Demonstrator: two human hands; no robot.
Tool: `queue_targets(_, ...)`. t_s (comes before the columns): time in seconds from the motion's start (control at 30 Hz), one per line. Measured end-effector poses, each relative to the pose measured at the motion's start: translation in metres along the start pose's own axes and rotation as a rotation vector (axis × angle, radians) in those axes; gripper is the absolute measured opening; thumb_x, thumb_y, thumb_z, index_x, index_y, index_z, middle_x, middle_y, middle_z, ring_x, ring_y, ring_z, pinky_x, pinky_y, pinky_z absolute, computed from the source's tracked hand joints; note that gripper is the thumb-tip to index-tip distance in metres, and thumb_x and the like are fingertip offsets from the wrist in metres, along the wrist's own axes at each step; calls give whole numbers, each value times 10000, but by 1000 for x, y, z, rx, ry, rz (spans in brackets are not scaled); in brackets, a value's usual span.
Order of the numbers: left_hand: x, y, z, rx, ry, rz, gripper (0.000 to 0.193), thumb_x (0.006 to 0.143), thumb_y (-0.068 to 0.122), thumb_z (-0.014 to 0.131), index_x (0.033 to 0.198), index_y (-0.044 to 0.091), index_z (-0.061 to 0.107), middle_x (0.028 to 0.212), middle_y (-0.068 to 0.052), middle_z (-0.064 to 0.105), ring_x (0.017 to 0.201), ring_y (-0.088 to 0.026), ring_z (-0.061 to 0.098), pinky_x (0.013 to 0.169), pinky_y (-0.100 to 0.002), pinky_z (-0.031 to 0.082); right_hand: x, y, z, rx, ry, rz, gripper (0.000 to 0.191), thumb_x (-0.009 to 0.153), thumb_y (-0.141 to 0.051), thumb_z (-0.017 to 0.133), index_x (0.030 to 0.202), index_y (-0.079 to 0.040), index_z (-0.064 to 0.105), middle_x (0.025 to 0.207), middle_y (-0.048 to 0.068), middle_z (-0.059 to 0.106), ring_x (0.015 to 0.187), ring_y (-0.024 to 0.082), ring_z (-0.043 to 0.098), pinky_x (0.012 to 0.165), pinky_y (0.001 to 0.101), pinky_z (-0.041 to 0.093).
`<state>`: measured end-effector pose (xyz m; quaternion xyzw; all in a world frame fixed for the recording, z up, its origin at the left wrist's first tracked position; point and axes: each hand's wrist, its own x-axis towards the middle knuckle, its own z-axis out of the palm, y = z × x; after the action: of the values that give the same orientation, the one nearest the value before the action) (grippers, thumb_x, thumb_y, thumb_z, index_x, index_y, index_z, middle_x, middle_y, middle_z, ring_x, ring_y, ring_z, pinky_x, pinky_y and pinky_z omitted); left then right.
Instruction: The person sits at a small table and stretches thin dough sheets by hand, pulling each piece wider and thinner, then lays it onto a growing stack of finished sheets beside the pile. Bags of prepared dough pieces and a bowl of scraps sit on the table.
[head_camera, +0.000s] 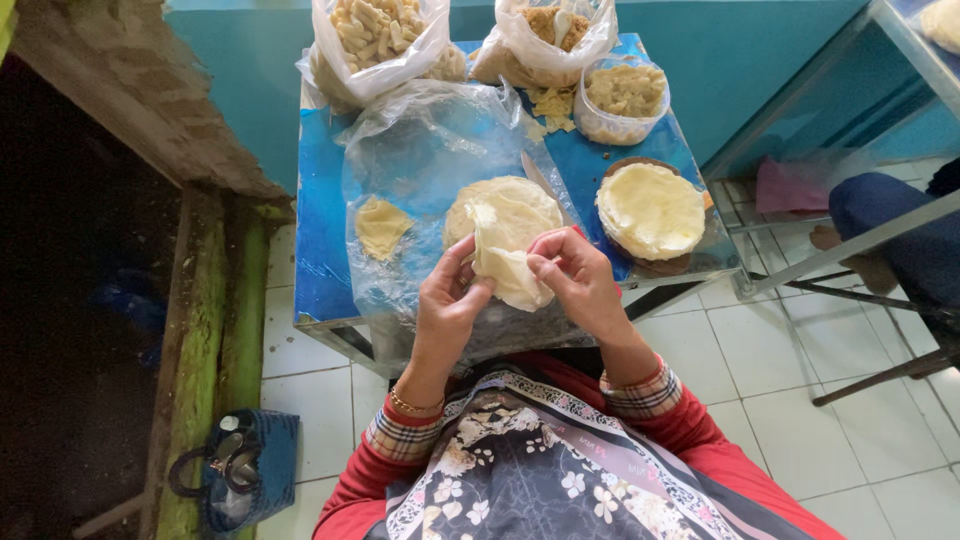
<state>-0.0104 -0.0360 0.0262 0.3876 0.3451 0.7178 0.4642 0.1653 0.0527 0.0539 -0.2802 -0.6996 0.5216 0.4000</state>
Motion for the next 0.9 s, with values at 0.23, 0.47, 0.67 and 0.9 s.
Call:
queue_targets(0.23, -1, 2, 10, 164, -78, 67, 552, 949, -100, 601, 1481, -22, 474, 1354, -111, 620, 1227, -149, 632, 926, -264, 562, -5, -22, 9, -437, -2, -416, 428, 757, -224, 890, 1022, -23, 619, 1110, 87, 587, 905, 134, 590, 661, 233, 506)
queue_targets(0.47, -2, 8, 6, 238, -111, 56, 551, 955, -87, 609, 1491, -16, 501, 1295, -114, 680, 1167, -138, 652, 910, -240, 560, 3, -29, -2, -311, 70, -328, 160, 917, -85, 781, 884, -56, 627, 1157, 93, 695, 942, 122, 702, 695, 263, 611)
queue_targets(0.67, 3, 5, 5, 244, 7, 18, 446, 934, -4, 676, 1363, -13, 555, 1132, -66, 708, 969, -89, 666, 819, -242, 567, -7, -5, 14, -272, 101, -304, 124, 928, -38, 741, 904, -43, 619, 1080, 108, 751, 947, 126, 727, 747, 276, 627)
queue_targets(0.9, 7, -16, 0, 145, 152, 84, 219, 958, -5, 680, 1176, -5, 663, 1019, -13, 700, 870, -54, 622, 761, -212, 528, 4, 22, 2, 210, 121, 2, 164, 962, -42, 738, 937, -35, 576, 1061, 98, 744, 931, 107, 680, 812, 269, 585)
